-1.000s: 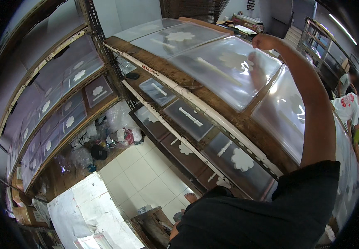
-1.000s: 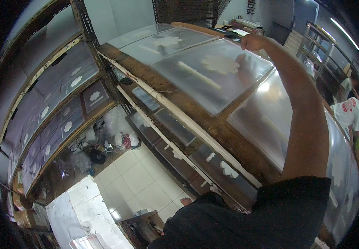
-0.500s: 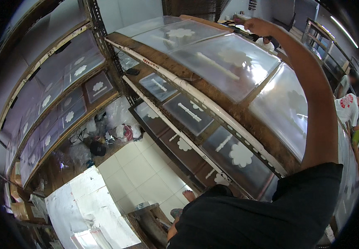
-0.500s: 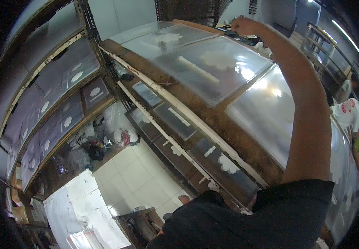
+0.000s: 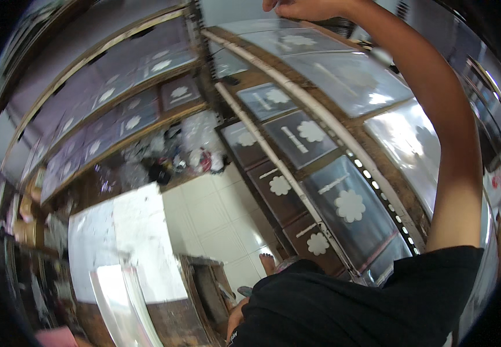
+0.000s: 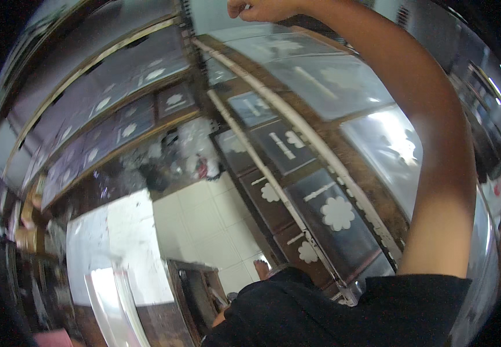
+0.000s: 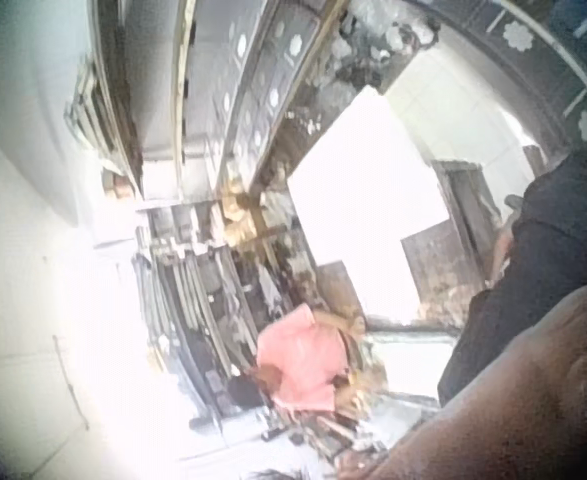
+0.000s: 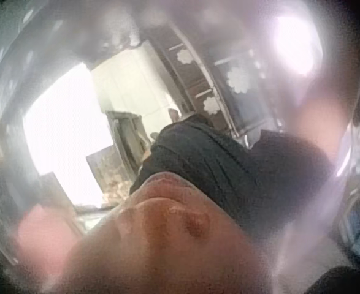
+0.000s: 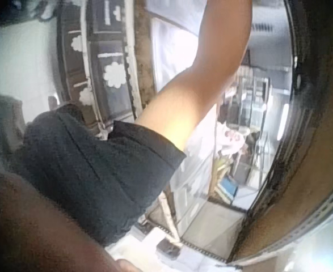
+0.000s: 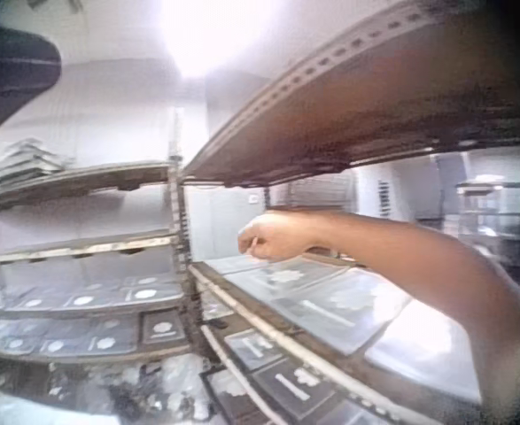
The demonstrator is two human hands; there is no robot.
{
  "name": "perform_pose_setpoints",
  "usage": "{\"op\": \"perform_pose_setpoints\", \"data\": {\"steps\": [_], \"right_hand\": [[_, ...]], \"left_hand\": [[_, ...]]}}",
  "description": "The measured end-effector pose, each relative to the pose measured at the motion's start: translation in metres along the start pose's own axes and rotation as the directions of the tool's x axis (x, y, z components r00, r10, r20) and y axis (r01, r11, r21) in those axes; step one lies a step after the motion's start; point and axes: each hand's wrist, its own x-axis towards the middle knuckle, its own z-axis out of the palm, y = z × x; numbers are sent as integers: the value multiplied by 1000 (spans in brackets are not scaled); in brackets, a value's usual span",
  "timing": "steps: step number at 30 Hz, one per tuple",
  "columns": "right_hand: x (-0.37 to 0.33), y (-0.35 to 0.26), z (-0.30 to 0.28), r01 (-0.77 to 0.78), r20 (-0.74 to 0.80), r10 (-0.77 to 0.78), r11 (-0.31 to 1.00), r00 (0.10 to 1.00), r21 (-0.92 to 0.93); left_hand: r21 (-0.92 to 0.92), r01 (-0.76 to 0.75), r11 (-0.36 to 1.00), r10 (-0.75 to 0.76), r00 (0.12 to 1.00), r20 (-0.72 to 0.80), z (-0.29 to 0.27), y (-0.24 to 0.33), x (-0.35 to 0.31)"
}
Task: The person repeatedly picks up white decorative panels with flower cutouts from a workbench and places them onto a multi-tiered metal shelving unit. The person handles the panels one at a time, arranging them on the shelves.
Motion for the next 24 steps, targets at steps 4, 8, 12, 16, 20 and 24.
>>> {"op": "perform_pose_setpoints", "data": {"steps": [4,8,12,16,20,24], "right_hand": [[41,-109,16,226,39,-228,973,973,39],[57,-195,56,461,-92,-452,868,887,185],[48,-306,84,576,-208,-544,699,813,424],[16,-367,163,352,-183,-400,403,898,845],[-52,-399,350,-200,196,-113,-28,974,979],[-234,-401,523,-632,639,-159,101,752,769]], "left_hand": [[-180,-185,966,182,983,-31,34,-52,-29],[-72,-296,952,284,948,-141,33,-27,-56],[-88,-261,961,177,829,-531,28,21,-125],[-129,-323,937,123,653,-747,10,60,-159],[-85,-364,928,81,419,-904,-9,83,-187],[87,-64,994,99,236,-967,-34,81,-205]]}}
